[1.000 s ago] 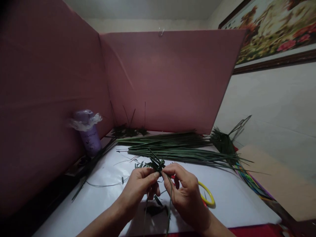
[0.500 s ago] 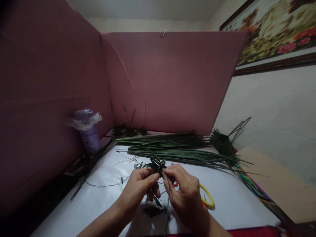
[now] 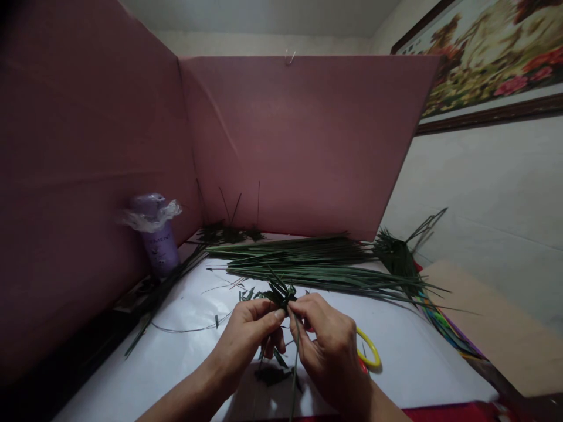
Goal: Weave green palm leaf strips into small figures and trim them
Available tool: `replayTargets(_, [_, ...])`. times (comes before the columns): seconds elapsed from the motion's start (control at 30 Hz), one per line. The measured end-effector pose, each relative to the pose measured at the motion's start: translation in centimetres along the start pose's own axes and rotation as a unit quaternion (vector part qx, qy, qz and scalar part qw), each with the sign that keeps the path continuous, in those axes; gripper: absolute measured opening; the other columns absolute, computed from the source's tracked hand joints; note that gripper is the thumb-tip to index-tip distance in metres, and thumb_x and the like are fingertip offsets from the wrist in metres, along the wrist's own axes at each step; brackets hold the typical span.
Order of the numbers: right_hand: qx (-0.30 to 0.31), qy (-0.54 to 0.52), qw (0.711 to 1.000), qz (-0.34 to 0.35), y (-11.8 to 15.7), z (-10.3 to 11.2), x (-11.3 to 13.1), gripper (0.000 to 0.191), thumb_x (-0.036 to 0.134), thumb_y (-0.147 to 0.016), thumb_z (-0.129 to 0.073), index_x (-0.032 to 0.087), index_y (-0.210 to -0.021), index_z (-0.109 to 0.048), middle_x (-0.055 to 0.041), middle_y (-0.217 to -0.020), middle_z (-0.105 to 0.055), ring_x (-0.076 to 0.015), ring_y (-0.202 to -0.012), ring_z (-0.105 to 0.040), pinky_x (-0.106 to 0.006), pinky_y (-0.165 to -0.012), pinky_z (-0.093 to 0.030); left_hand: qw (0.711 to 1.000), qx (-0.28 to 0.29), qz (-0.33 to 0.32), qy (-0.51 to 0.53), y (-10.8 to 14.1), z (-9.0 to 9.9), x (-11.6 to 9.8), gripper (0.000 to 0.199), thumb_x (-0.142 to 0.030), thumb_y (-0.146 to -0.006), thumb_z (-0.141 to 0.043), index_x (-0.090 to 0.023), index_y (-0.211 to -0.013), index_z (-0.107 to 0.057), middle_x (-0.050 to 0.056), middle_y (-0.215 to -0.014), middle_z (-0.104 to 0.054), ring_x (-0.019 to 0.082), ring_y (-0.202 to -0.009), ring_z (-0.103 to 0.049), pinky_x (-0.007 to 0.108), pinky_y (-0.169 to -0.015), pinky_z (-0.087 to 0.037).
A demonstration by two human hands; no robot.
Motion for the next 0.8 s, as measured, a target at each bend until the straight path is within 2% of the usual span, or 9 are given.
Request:
replayTargets(0.13, [0.013, 0.016, 1.0, 0.004, 0.0, -0.1, 0.3, 0.018, 0.007, -0.077, -0.055, 0.02, -0.091, -0.055, -0.0045, -0.077, -0.058, -0.0165, -0.066, -0.054, -0.029, -0.057, -0.042, 1.0, 0.001, -0.001, -0.004, 0.0, 0.0, 0.0, 0.02, -0.028, -0.076, -0.049, -0.013, -0.064, -0.053, 0.0, -0.044, -0.051, 0.006, -0.035, -0.037, 0.02, -0.039, -0.028])
replayTargets(0.27, [0.01, 0.037, 0.998, 0.042, -0.1, 0.2, 1.1, 0.023, 0.006, -0.077, -0.056, 0.018, -0.096, -0.055, -0.0053, -0.079, -0.059, -0.0168, -0.07, -0.056, -0.03, -0.06, -0.044, 0.999, -0.007, -0.041, -0.034, 0.1, 0.0, -0.3, 0.019, -0.025, -0.077, -0.048, -0.012, -0.065, -0.055, -0.001, -0.047, -0.051, 0.007, -0.04, -0.042, 0.019, -0.041, -0.031])
replayTargets(0.37, [-0.016, 0.03, 0.998, 0.057, -0.1, 0.6, 1.4, 0.022, 0.005, -0.077, -0.056, 0.017, -0.096, -0.056, -0.0052, -0.08, -0.06, -0.0156, -0.071, -0.057, -0.027, -0.061, -0.045, 0.996, -0.018, -0.067, -0.053, 0.4, 0.0, -0.6, 0.019, -0.025, -0.078, -0.048, -0.013, -0.067, -0.057, -0.001, -0.05, -0.051, 0.008, -0.044, -0.045, 0.019, -0.043, -0.033])
replayTargets(0.5, [-0.064, 0.021, 0.996, 0.06, 0.1, 1.1, 1.4, 0.017, 0.004, -0.077, -0.057, 0.016, -0.089, -0.057, -0.0041, -0.077, -0.061, -0.0127, -0.068, -0.057, -0.023, -0.058, -0.045, 0.997, -0.012, -0.06, -0.048, 0.9, -0.4, -0.6, 0.02, -0.028, -0.08, -0.046, -0.013, -0.071, -0.057, -0.001, -0.05, -0.051, 0.008, -0.044, -0.045, 0.02, -0.042, -0.033])
replayTargets(0.67, [-0.07, 0.042, 0.995, 0.058, 0.3, 1.1, 1.5, 0.016, 0.005, -0.077, -0.057, 0.017, -0.088, -0.058, -0.0034, -0.075, -0.061, -0.0132, -0.065, -0.057, -0.024, -0.057, -0.045, 0.998, -0.008, -0.057, -0.035, 1.1, -0.5, -0.7, 0.021, -0.028, -0.08, -0.046, -0.013, -0.072, -0.058, -0.001, -0.05, -0.05, 0.008, -0.043, -0.044, 0.02, -0.042, -0.033])
replayTargets(0.8, [-0.073, 0.052, 0.995, 0.05, 0.2, 1.3, 1.6, 0.015, 0.006, -0.078, -0.056, 0.017, -0.087, -0.059, -0.0029, -0.073, -0.061, -0.0134, -0.063, -0.058, -0.024, -0.056, -0.046, 0.996, -0.005, -0.079, -0.035, 1.1, -0.6, -0.9, 0.019, -0.024, -0.079, -0.047, -0.012, -0.075, -0.061, -0.001, -0.053, -0.05, 0.008, -0.047, -0.047, 0.019, -0.043, -0.032])
Point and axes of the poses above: each hand's wrist, its own y-axis away from the middle knuckle, its own z-axis out of the back of the hand, x = y × z, the point moved 7 cm from there along -y, towards the middle knuckle
